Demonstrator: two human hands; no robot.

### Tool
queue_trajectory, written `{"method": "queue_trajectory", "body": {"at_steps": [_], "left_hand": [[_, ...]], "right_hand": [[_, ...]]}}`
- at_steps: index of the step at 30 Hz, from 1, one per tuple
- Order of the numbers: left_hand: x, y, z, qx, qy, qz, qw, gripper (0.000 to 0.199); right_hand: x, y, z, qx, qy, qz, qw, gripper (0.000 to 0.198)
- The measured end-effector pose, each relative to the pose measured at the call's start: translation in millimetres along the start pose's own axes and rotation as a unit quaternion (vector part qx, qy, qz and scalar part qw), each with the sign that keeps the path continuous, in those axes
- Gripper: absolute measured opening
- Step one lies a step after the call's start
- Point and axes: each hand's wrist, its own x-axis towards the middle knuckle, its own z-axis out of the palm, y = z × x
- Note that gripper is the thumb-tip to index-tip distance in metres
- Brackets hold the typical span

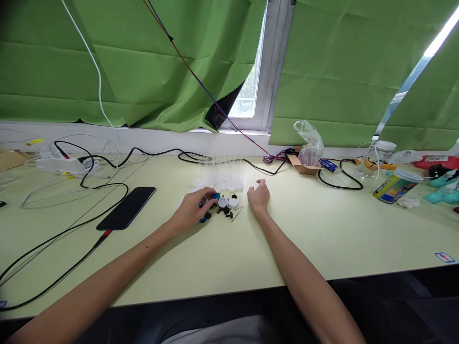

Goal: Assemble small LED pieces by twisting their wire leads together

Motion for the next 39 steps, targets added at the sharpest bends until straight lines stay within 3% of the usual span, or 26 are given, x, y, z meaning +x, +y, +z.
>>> {"method": "queue_trajectory", "body": {"at_steps": [4, 7, 9, 11, 13, 16, 18, 23, 28, 33, 39], "left_hand": [[3, -2, -2, -0.061, 0.039, -0.036, 0.997, 0.018], [4, -3, -1, -0.102, 0.060, -0.058, 0.991, 0.020], [4, -3, -1, -0.121, 0.067, -0.068, 0.988, 0.023], [4, -2, -2, -0.130, 0.072, -0.073, 0.986, 0.024], [5, -1, -3, -0.133, 0.077, -0.075, 0.985, 0.024], [5, 0, -5, -0.138, 0.083, -0.076, 0.984, 0.022], [5, 1, -6, -0.142, 0.085, -0.078, 0.983, 0.021], [5, 2, -5, -0.156, 0.089, -0.074, 0.981, 0.018], [5, 3, -4, -0.152, 0.093, -0.071, 0.981, 0.017], [4, 3, -4, -0.152, 0.085, -0.067, 0.982, 0.019], [5, 4, -7, -0.235, 0.069, -0.098, 0.965, 0.027]], "right_hand": [[-4, -10, -7, 0.027, 0.050, 0.001, 0.998, 0.028], [-12, -26, -13, 0.073, 0.127, -0.043, 0.988, 0.024], [-20, -40, -17, 0.127, 0.138, -0.099, 0.977, 0.020], [-31, -53, -20, 0.195, 0.092, -0.160, 0.963, 0.018], [-43, -64, -20, 0.244, -0.019, -0.221, 0.944, 0.020], [-55, -72, -16, 0.271, -0.130, -0.253, 0.920, 0.024], [-59, -72, -14, 0.271, -0.155, -0.263, 0.913, 0.023], [-56, -67, -11, 0.257, -0.174, -0.262, 0.914, 0.023], [-54, -63, -7, 0.296, -0.221, -0.245, 0.896, 0.020], [-53, -63, -2, 0.361, -0.261, -0.183, 0.876, 0.023], [-52, -67, -5, 0.428, -0.288, -0.100, 0.851, 0.029]]}}
